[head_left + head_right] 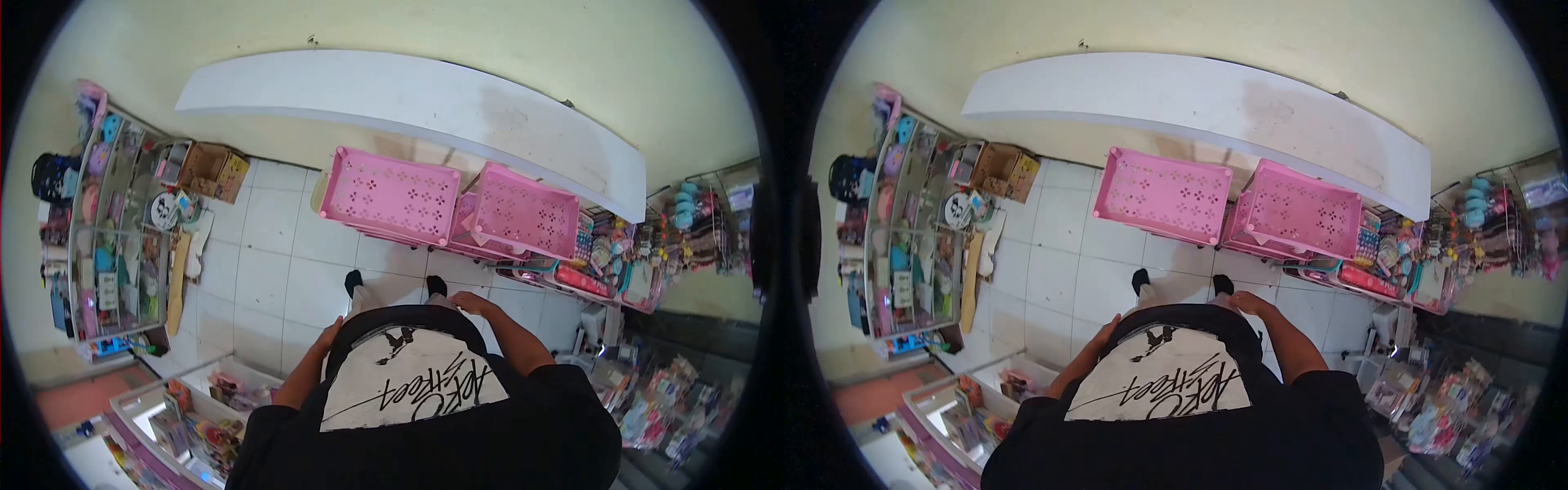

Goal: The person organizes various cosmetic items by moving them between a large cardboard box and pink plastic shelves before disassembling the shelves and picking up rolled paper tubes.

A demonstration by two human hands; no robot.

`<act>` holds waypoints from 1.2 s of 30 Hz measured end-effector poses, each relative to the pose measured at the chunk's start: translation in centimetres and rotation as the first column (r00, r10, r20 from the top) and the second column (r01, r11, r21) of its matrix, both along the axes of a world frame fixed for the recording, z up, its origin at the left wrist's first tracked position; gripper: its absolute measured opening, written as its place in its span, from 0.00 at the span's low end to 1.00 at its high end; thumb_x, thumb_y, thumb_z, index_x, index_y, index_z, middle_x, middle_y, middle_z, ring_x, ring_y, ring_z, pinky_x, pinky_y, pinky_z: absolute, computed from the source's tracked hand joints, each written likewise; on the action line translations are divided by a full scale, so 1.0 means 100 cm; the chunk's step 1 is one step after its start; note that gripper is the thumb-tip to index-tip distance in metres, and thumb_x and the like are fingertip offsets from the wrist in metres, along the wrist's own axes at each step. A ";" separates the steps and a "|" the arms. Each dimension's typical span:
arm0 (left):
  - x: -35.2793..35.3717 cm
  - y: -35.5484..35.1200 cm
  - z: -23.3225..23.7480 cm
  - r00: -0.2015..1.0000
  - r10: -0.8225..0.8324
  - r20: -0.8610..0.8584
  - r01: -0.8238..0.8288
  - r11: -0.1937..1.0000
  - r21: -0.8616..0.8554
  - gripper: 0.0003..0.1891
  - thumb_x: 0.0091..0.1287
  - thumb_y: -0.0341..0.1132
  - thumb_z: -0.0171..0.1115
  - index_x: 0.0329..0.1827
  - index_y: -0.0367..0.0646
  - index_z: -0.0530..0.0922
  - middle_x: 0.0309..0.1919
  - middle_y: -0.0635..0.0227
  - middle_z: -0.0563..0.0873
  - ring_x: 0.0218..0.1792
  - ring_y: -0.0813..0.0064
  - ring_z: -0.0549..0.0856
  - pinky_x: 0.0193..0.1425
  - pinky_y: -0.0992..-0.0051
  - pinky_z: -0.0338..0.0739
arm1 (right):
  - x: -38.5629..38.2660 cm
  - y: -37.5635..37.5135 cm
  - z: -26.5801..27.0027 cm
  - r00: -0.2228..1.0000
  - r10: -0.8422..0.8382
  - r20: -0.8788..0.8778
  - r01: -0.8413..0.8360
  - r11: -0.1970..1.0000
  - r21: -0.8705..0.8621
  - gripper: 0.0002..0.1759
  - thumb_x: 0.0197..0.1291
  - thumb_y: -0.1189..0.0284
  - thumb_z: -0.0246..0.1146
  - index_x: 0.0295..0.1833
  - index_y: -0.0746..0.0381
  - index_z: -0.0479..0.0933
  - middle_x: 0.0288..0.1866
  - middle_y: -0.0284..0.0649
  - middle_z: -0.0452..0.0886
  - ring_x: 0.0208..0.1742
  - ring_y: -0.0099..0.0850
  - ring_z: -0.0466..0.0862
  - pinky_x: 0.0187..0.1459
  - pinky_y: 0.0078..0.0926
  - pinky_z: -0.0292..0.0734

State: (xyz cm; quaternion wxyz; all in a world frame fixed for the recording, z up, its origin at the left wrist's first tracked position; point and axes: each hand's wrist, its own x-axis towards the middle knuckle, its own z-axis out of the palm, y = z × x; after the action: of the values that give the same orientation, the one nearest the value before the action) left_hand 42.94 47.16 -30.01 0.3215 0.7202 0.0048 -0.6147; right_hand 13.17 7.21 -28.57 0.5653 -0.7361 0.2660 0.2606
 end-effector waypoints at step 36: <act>0.203 -0.037 0.128 0.709 -0.572 0.412 0.646 0.762 -0.054 0.27 0.65 0.43 0.64 0.64 0.39 0.73 0.51 0.50 0.84 0.51 0.52 0.84 0.58 0.63 0.77 | 0.264 0.086 0.077 0.721 -0.341 0.604 0.659 0.607 -0.445 0.21 0.61 0.64 0.63 0.57 0.61 0.75 0.53 0.48 0.76 0.58 0.48 0.76 0.61 0.43 0.71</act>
State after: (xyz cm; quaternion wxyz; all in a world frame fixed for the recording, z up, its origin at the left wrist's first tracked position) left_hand 63.25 43.48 -17.22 0.1629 0.7485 -0.3547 -0.5361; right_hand 39.58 15.85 -20.89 0.3794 -0.8111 0.3966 -0.2019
